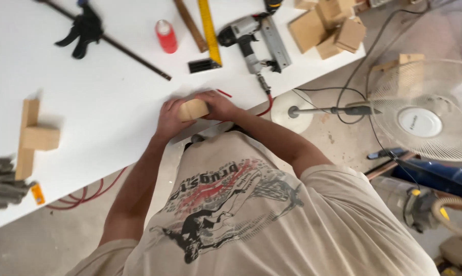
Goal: Assembling small wooden components using wood glue and a pneumatic nail gun on a workbench.
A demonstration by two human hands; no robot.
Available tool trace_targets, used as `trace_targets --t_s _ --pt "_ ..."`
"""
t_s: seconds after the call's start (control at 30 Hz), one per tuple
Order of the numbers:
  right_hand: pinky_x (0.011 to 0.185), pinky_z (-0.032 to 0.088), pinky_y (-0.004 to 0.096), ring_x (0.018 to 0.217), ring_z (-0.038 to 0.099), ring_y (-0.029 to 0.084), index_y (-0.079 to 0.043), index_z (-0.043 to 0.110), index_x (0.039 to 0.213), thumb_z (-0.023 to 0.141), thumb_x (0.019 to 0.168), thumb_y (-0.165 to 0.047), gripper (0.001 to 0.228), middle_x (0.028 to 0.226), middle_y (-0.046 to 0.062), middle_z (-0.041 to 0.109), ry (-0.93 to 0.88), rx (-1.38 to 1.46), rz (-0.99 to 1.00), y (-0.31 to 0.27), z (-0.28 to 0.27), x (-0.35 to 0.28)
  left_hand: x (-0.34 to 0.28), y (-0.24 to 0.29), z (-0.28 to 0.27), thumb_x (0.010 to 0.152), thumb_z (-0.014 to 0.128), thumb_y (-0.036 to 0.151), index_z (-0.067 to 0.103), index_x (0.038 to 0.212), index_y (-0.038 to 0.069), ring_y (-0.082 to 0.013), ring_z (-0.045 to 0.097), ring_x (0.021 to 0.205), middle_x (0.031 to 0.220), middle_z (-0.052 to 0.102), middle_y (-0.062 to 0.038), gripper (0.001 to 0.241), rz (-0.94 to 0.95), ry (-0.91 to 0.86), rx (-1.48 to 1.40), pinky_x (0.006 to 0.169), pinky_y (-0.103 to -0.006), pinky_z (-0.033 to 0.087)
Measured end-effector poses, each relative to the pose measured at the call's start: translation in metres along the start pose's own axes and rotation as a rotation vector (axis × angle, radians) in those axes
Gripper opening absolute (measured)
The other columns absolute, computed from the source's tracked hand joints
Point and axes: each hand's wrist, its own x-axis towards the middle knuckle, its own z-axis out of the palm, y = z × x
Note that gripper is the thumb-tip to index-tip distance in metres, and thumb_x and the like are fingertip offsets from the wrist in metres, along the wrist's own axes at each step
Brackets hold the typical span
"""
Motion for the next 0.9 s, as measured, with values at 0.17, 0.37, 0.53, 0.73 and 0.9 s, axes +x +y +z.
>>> trace_targets --t_s 0.17,0.37,0.53,0.73,0.9 --pt "0.108 0.049 0.053 0.128 0.056 0.049 -0.029 0.047 0.152 0.080 0.086 -0.025 0.075 0.146 0.022 0.049 -0.104 -0.218 -0.090 -0.037 -0.025 -0.008 0.001 0.000 0.001 0.070 0.094 0.042 0.067 0.122 0.007 -0.0287 0.064 0.113 0.113 0.067 -0.008 0.069 0.046 -0.002 0.051 0.097 -0.0449 0.049" --pt "0.105 0.052 0.051 0.120 0.060 0.047 -0.046 0.031 0.158 0.071 0.095 -0.017 0.080 0.142 0.024 0.042 -0.429 -0.410 -0.079 -0.057 -0.047 0.010 0.004 0.010 -0.004 0.066 0.095 0.040 0.069 0.119 0.009 -0.0261 0.064 0.109 0.109 0.068 -0.005 0.067 0.047 0.025 0.112 0.092 -0.0423 0.050" --pt "0.095 0.058 0.051 0.107 0.068 0.045 -0.053 0.020 0.160 0.077 0.092 -0.021 0.094 0.136 0.022 0.042 -0.615 -0.434 -0.120 -0.042 -0.051 0.029 0.001 0.001 0.004 0.060 0.095 0.035 0.068 0.119 0.008 -0.0269 0.064 0.109 0.110 0.068 -0.006 0.070 0.051 0.034 0.091 0.091 -0.0421 0.050" --pt "0.095 0.058 0.052 0.108 0.067 0.045 -0.053 0.015 0.161 0.077 0.093 -0.018 0.098 0.138 0.022 0.040 -0.644 -0.401 -0.167 -0.043 -0.053 0.029 -0.005 -0.008 0.010 0.061 0.095 0.036 0.067 0.121 0.010 -0.0247 0.064 0.108 0.110 0.064 -0.005 0.071 0.025 0.033 0.058 0.093 -0.0392 0.049" --pt "0.104 0.057 0.053 0.122 0.062 0.045 -0.046 0.006 0.164 0.084 0.090 -0.025 0.110 0.160 0.019 0.021 -0.516 -0.386 -0.009 -0.092 -0.080 0.013 -0.005 -0.001 0.006 0.063 0.094 0.041 0.065 0.124 0.004 -0.0288 0.063 0.114 0.115 0.065 -0.011 0.077 -0.048 -0.012 0.091 0.105 -0.0434 0.046"
